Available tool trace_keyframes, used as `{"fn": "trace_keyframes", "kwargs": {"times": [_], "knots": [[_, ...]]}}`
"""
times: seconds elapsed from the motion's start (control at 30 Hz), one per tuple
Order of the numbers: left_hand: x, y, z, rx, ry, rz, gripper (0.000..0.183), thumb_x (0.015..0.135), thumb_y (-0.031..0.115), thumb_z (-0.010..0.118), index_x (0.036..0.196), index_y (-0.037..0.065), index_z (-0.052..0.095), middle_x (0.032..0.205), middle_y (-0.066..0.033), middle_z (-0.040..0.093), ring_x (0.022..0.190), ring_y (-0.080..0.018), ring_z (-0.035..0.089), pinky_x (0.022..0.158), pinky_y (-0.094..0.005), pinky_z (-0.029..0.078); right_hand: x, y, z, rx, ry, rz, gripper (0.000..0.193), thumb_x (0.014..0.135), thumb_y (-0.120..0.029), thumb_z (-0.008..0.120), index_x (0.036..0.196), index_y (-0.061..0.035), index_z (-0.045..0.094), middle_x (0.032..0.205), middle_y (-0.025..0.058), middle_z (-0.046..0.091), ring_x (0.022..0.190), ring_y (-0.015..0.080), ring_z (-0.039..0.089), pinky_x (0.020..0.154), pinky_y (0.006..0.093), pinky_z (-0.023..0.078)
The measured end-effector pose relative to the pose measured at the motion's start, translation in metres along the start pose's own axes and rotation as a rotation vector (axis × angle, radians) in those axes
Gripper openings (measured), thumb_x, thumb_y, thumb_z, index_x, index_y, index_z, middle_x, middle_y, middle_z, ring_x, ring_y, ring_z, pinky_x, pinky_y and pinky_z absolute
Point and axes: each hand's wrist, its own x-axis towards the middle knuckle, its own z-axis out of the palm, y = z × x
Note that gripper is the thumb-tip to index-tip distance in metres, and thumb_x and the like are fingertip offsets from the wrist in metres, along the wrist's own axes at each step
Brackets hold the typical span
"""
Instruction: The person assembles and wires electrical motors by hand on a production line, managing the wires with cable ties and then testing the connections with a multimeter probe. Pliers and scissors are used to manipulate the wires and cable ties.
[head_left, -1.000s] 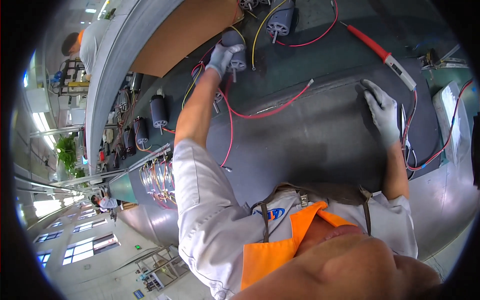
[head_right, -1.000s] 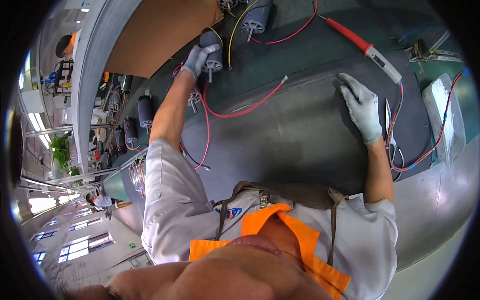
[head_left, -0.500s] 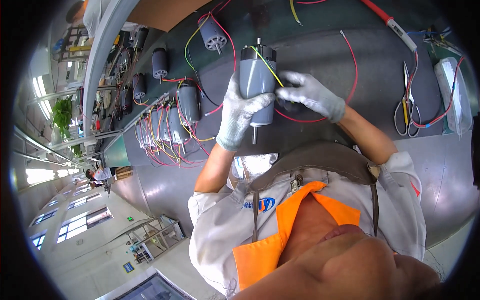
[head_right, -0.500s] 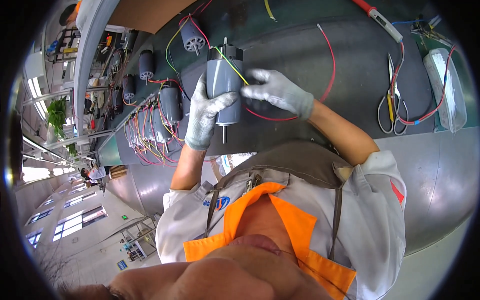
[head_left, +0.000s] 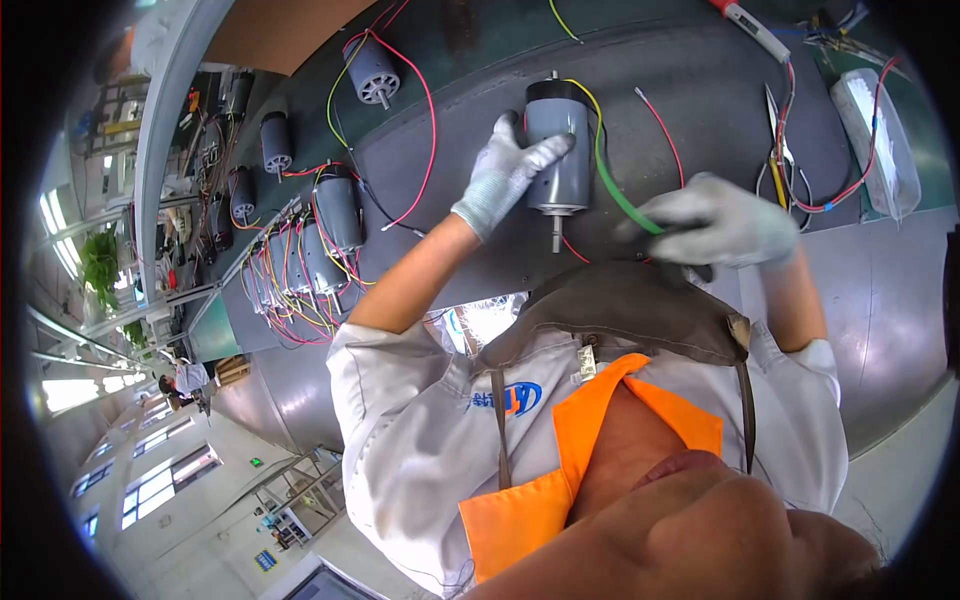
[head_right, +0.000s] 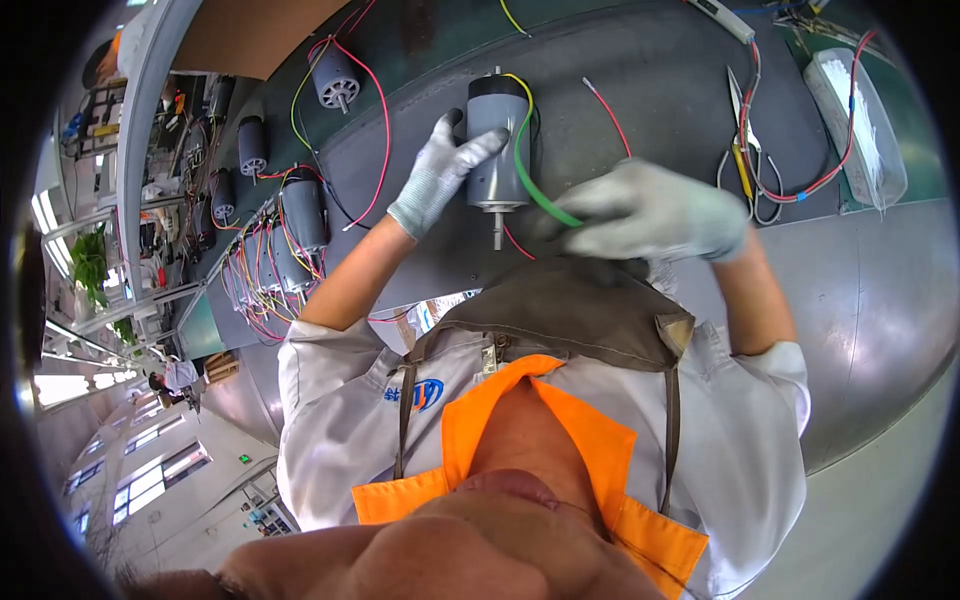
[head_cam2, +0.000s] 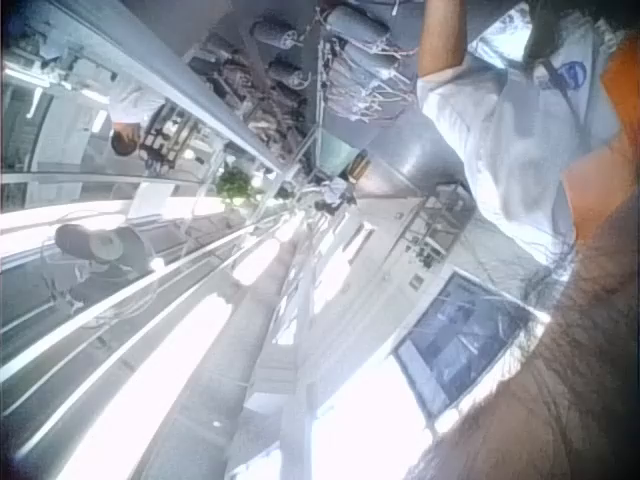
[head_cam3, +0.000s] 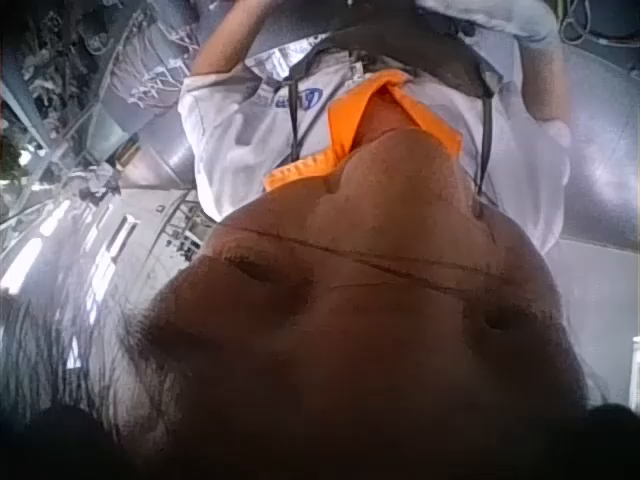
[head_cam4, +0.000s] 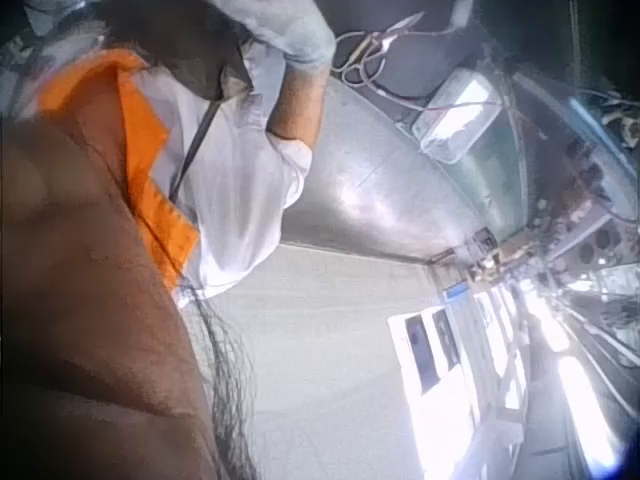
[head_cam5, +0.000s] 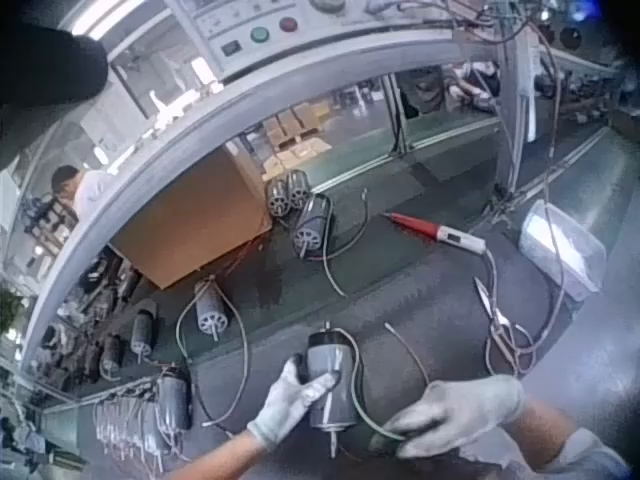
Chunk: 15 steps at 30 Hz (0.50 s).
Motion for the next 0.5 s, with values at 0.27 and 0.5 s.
{"fn": "trace_keyframes", "kwargs": {"times": [0.27, 0.5], "knots": [[-0.015, 0.023, -0.009, -0.7, -0.41, 0.148, 0.028, 0.101, 0.019, 0.055, 0.122, 0.001, 0.059, 0.112, -0.003, 0.067, 0.104, -0.0151, 0.062, 0.094, -0.0316, 0.048, 0.077, 0.02, 0.048, -0.266, 0.069, -0.317, 0.03, 0.093, -0.03, 0.058, 0.095, -0.0001, 0.059, 0.08, 0.0223, 0.063, 0.073, 0.0376, 0.064, 0.069, 0.046, 0.05], [-0.029, 0.087, -0.059, -0.385, -0.452, -0.294, 0.052, 0.099, 0.058, 0.05, 0.106, 0.009, 0.069, 0.08, -0.0027, 0.064, 0.07, -0.0137, 0.062, 0.06, -0.0298, 0.048, 0.176, 0.016, 0.123, -0.717, 0.016, -0.216, 0.02, 0.08, -0.017, 0.061, 0.086, 0.0027, 0.062, 0.075, 0.0207, 0.068, 0.071, 0.0376, 0.07, 0.062, 0.0473, 0.056]]}}
